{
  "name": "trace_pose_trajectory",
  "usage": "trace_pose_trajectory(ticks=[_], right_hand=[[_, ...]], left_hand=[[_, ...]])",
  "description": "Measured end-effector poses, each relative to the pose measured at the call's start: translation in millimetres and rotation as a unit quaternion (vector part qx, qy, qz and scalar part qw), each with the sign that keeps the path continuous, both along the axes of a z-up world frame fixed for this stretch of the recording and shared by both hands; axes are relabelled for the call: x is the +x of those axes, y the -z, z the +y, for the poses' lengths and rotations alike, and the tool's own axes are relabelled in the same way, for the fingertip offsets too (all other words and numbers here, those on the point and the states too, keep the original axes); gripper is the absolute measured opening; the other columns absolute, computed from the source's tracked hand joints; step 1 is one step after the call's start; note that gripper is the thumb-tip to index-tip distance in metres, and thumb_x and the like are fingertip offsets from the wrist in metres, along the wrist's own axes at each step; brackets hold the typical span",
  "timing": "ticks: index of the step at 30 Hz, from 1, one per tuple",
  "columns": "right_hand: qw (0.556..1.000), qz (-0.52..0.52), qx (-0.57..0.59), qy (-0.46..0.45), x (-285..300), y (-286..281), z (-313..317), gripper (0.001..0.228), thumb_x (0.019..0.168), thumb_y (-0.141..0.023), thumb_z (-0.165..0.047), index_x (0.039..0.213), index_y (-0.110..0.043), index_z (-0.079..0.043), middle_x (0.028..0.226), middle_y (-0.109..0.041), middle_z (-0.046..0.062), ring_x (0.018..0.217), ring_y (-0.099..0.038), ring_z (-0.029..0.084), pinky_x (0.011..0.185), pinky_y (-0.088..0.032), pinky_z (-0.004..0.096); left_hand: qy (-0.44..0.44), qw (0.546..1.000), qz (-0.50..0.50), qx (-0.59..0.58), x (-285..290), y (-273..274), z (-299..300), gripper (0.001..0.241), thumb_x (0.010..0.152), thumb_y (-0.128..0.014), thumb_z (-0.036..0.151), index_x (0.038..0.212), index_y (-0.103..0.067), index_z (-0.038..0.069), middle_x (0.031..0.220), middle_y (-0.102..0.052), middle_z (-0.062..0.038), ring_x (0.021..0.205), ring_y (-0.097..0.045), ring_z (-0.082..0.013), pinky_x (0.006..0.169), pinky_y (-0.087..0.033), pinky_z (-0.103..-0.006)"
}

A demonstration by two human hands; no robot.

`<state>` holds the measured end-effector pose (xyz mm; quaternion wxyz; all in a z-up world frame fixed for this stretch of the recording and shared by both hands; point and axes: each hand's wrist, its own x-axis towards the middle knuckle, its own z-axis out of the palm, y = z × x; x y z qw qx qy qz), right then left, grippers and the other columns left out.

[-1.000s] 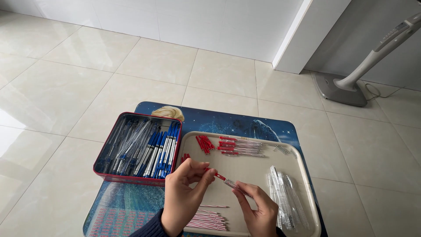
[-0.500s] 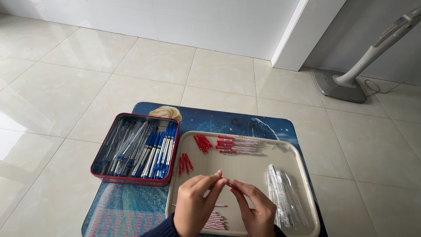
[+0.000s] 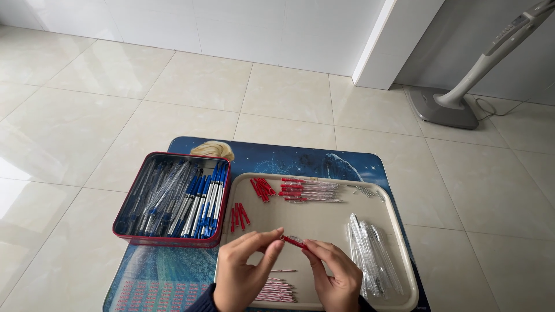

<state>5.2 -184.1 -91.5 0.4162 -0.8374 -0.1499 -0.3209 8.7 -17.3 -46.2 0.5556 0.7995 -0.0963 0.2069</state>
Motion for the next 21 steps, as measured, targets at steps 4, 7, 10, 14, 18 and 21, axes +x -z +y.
trace_pose_trajectory(ticks=[4, 7, 10, 14, 18, 21], right_hand=[[1.0, 0.005, 0.013, -0.006, 0.8, 2.7, -1.1, 0.028, 0.065, -0.075, 0.001, 0.091, -0.068, -0.007, 0.088, -0.076, 0.004, 0.074, -0.075, 0.013, 0.067, -0.062, 0.022], [1.0, 0.017, 0.014, 0.002, 1.1, 9.2, -2.3, 0.039, 0.063, -0.078, -0.002, 0.1, -0.067, -0.005, 0.088, -0.077, 0.007, 0.075, -0.077, 0.014, 0.067, -0.063, 0.022], [0.999, 0.036, 0.004, 0.015, 1.1, 6.2, -0.6, 0.045, 0.063, -0.077, -0.001, 0.106, -0.064, -0.005, 0.089, -0.077, 0.007, 0.075, -0.077, 0.015, 0.067, -0.064, 0.024], [0.999, -0.011, -0.007, -0.03, 2.2, 4.0, -0.4, 0.03, 0.067, -0.073, 0.001, 0.095, -0.069, -0.006, 0.088, -0.074, 0.005, 0.071, -0.074, 0.013, 0.062, -0.061, 0.021], [1.0, -0.004, -0.009, -0.013, 0.7, 5.0, -0.4, 0.03, 0.064, -0.073, 0.005, 0.092, -0.072, -0.006, 0.09, -0.074, 0.004, 0.072, -0.073, 0.011, 0.064, -0.062, 0.02], [1.0, -0.003, 0.011, -0.019, 0.8, -0.8, 1.8, 0.03, 0.064, -0.075, 0.004, 0.092, -0.071, -0.007, 0.089, -0.075, 0.003, 0.072, -0.074, 0.011, 0.063, -0.062, 0.019]], left_hand=[[0.0, 1.0, -0.005, -0.022, -0.9, 4.2, -3.0, 0.015, 0.073, -0.073, 0.009, 0.085, -0.076, 0.003, 0.066, -0.075, -0.003, 0.045, -0.058, -0.0059, 0.04, -0.046, -0.0165], [0.006, 0.999, -0.041, -0.003, -2.8, 5.8, -4.8, 0.015, 0.072, -0.073, 0.008, 0.085, -0.075, 0.002, 0.079, -0.076, -0.006, 0.057, -0.071, -0.0105, 0.049, -0.056, -0.0181], [0.019, 0.999, -0.025, 0.014, -3.4, 4.3, -4.2, 0.017, 0.074, -0.072, 0.011, 0.088, -0.075, 0.002, 0.081, -0.076, -0.007, 0.051, -0.068, -0.0114, 0.04, -0.051, -0.019], [0.008, 0.999, -0.05, -0.006, -2.8, 10.1, -1.3, 0.021, 0.075, -0.066, 0.008, 0.094, -0.071, 0.001, 0.08, -0.076, -0.006, 0.057, -0.068, -0.0108, 0.051, -0.055, -0.0196], [0.01, 0.999, -0.038, -0.014, -3.4, 9.9, 1.6, 0.019, 0.077, -0.064, 0.009, 0.092, -0.074, 0.001, 0.076, -0.076, -0.007, 0.052, -0.066, -0.011, 0.045, -0.051, -0.0192], [0.034, 0.999, 0.004, -0.032, -2.5, 7.1, -0.5, 0.017, 0.078, -0.065, 0.011, 0.085, -0.077, 0.001, 0.077, -0.077, -0.006, 0.053, -0.067, -0.0103, 0.044, -0.051, -0.0184]])
